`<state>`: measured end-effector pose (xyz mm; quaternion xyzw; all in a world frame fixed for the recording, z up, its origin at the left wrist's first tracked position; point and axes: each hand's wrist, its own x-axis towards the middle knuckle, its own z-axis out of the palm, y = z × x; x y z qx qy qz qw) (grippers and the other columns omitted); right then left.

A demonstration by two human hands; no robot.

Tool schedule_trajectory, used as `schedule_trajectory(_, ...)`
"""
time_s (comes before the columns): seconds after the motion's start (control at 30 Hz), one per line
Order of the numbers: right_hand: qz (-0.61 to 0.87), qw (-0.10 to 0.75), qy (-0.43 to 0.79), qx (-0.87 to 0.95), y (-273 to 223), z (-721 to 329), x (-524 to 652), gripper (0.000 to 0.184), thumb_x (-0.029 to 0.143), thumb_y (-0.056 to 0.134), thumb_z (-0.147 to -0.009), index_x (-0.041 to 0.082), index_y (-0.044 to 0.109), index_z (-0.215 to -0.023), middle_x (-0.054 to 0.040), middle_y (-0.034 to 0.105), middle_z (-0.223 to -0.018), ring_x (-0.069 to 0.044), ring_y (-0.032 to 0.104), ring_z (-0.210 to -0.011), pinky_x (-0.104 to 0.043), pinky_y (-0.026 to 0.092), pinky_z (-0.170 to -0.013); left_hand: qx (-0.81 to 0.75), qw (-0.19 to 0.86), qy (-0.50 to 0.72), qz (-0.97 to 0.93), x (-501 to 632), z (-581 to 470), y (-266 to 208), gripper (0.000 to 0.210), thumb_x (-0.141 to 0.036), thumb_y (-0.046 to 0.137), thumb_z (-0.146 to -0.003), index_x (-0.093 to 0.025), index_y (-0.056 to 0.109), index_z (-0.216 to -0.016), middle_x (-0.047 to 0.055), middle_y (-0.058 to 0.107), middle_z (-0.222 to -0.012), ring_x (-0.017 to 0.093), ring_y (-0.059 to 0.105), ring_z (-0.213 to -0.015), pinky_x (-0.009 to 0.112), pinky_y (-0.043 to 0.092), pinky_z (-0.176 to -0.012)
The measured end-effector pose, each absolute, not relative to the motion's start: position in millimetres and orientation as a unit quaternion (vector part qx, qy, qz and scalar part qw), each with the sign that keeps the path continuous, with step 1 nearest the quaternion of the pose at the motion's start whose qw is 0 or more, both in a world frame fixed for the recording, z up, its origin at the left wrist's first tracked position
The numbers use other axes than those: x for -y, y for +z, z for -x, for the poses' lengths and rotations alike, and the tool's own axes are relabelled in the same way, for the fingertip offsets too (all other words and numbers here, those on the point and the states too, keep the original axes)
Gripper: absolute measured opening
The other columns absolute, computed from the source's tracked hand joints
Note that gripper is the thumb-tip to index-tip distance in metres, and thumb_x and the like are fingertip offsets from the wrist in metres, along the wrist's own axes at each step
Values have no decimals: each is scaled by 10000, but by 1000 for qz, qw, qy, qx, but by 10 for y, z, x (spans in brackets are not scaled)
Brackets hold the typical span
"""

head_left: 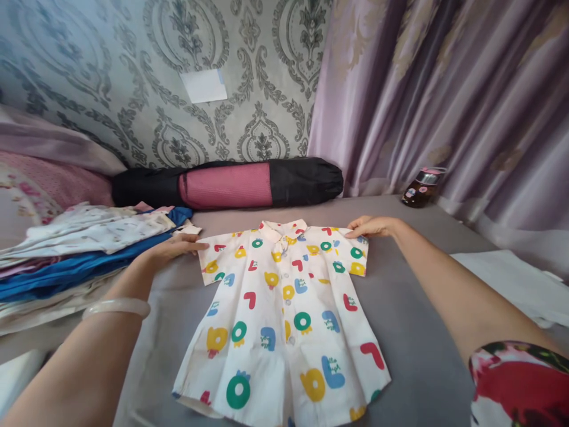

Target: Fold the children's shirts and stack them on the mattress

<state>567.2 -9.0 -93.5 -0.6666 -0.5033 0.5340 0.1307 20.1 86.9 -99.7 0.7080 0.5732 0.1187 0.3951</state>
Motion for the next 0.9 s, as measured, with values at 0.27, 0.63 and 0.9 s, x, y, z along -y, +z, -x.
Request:
schedule_trajectory(0.27,727,101,407,543,-1061,-5804,118,265,337,794,-609,179,678,-788,-25,694,-737,-153,625,-699,-225,456,-592,-580,394,124,-702,-909,-159,-1190,431,-551,710,-546,-214,531,-747,-22,559,-610,160,550,-579,246,414,-535)
schedule_trajectory(0.63,764,-9,-84,640,-1120,-4849,469,312,141,458,-885,106,634,-1140,-205,619,-1195,-303,560,-1131,-407,410,-937,-535,-26,62,-842,-574,-784,-1223,329,-323,442,-875,-155,568,-1130,148,625,-1116,276,600,-1072,369,468,-899)
schedule_trajectory(0.9,684,77,38,724,-1554,-4315,774,634,488,188,-989,119,358,-1475,-145,291,-1564,-266,222,-1454,-466,189,-1168,-407,36,48,-911,26,-1199,-1604,582,-496,254,-987,-163,386,-1446,146,350,-1535,276,289,-1434,463,252,-1158)
